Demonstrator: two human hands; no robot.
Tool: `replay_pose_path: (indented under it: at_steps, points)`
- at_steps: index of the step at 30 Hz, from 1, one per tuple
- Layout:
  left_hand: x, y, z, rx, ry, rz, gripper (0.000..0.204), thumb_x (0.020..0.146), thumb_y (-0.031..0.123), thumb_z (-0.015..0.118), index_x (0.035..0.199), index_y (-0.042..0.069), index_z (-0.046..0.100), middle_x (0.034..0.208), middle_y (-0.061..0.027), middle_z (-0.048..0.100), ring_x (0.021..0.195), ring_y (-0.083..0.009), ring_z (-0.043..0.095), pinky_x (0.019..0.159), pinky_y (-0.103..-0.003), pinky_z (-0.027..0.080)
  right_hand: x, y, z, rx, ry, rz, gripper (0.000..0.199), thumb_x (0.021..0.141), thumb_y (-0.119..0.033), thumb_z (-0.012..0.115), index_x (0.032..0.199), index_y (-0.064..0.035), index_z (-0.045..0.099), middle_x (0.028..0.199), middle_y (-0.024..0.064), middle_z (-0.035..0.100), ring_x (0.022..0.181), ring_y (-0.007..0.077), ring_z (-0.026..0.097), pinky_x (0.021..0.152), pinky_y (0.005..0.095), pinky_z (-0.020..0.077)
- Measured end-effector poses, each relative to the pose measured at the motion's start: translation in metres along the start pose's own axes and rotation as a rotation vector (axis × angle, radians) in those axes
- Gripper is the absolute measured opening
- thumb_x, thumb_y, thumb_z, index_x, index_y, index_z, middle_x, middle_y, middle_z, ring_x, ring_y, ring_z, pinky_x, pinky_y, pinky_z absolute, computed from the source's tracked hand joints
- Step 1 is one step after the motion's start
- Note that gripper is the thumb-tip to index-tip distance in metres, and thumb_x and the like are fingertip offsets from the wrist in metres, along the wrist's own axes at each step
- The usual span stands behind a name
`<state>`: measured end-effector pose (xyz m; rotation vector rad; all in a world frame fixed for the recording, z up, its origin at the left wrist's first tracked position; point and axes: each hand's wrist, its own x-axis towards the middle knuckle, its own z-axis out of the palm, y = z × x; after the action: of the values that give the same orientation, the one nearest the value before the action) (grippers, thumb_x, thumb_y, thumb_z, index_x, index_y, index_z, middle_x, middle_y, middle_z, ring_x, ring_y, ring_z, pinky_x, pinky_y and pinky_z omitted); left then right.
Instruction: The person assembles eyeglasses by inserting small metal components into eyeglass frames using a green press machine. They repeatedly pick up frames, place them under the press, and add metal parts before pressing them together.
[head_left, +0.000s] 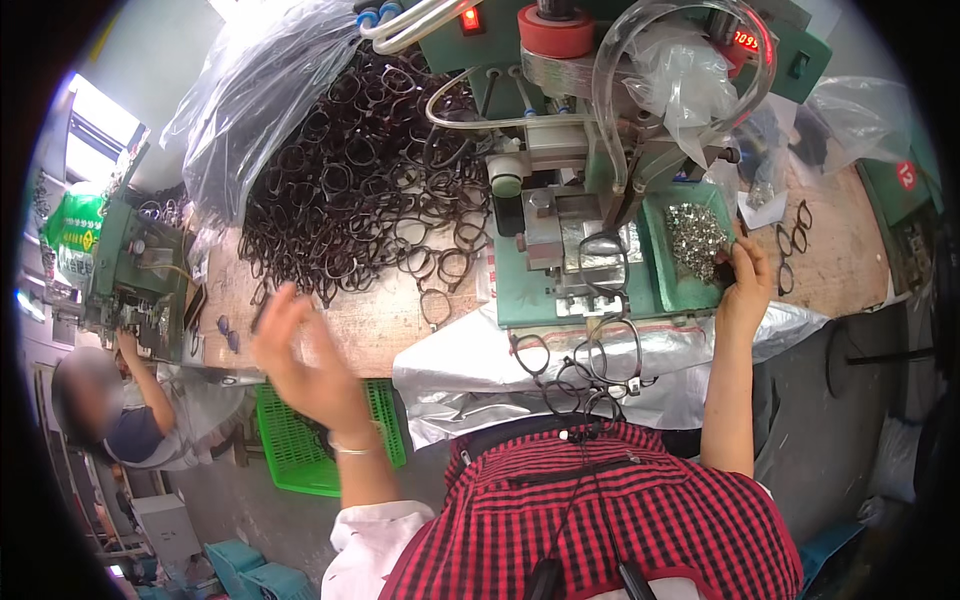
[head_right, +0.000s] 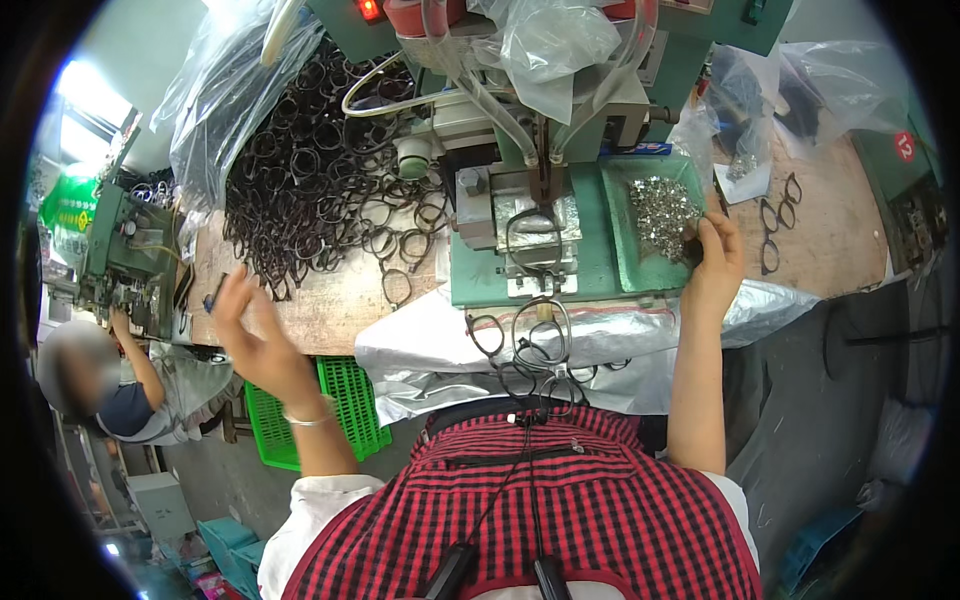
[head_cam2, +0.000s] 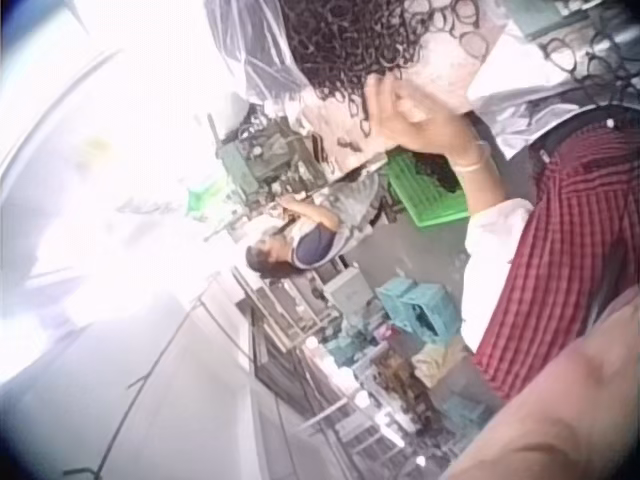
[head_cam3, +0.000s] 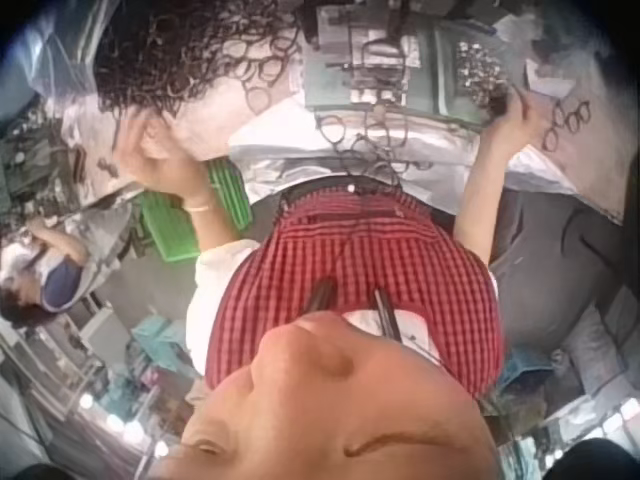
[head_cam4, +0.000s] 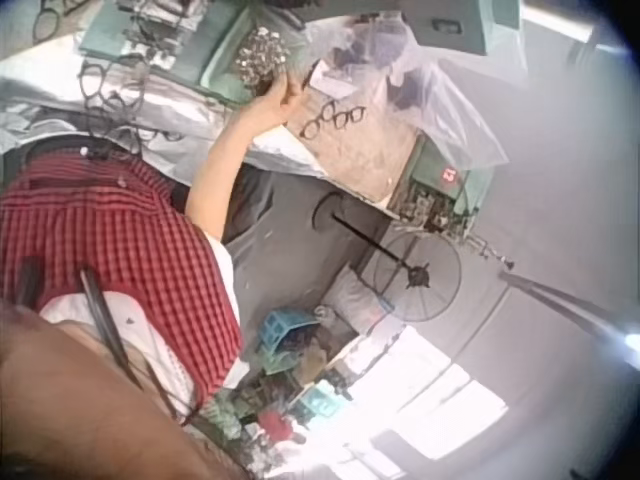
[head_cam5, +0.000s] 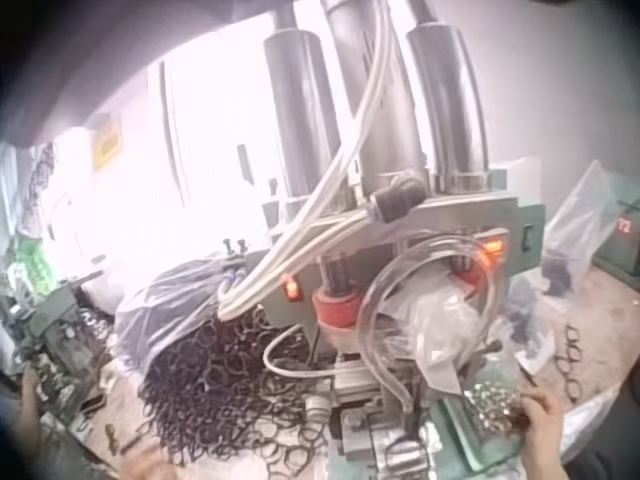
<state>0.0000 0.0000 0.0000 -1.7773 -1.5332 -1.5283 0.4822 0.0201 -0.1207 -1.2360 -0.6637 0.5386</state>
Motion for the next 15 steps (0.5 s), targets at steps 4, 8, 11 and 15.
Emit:
replay_pose_path:
  at_steps: [4, 8, 11, 15]
  points:
    - [0.043, -0.038, 0.007, 0.137, -0.26, -0.008, 0.01, 0.09, 0.005, 0.073, 0.099, 0.004, 0.071, 0.114, -0.0098, 0.07, 0.107, -0.0274, 0.062, 0.097, -0.04, 0.046, 0.001, 0.002, 0.063, 0.179, 0.028, -0.006, 0.019, 0.098, -0.007, 0.066, 0.116, -0.0004, 0.071, 0.097, 0.0031, 0.071, 0.086, 0.0109, 0.064, 0.08, 0.0239, 0.05]
    - [-0.012, -0.045, 0.068, 0.224, -0.542, -0.043, 0.014, 0.08, 0.013, 0.08, 0.091, 0.007, 0.074, 0.097, -0.0082, 0.065, 0.101, -0.0295, 0.058, 0.09, -0.042, 0.046, -0.004, -0.01, 0.093, 0.043, -0.058, -0.047, 0.017, 0.097, -0.007, 0.07, 0.112, 0.0005, 0.073, 0.103, 0.004, 0.073, 0.093, 0.0106, 0.065, 0.086, 0.0242, 0.0502]
    - [-0.073, -0.075, 0.116, 0.293, -0.621, -0.149, 0.011, 0.078, 0.018, 0.081, 0.083, 0.009, 0.076, 0.09, -0.0093, 0.063, 0.095, -0.0307, 0.058, 0.084, -0.044, 0.046, -0.022, -0.039, 0.087, -0.229, -0.142, -0.086, 0.015, 0.094, -0.006, 0.071, 0.108, -0.0002, 0.075, 0.103, 0.0053, 0.074, 0.095, 0.0114, 0.066, 0.087, 0.0252, 0.0509]
    - [-0.047, -0.074, 0.113, -0.276, -0.516, -0.671, 0.01, 0.088, 0.014, 0.077, 0.091, 0.006, 0.072, 0.077, 0.0019, 0.06, 0.073, -0.0116, 0.055, 0.069, -0.027, 0.044, -0.033, -0.051, 0.024, -0.437, -0.068, -0.241, 0.014, 0.091, -0.005, 0.073, 0.104, -0.0003, 0.076, 0.101, 0.0066, 0.074, 0.095, 0.0124, 0.067, 0.086, 0.0265, 0.0516]
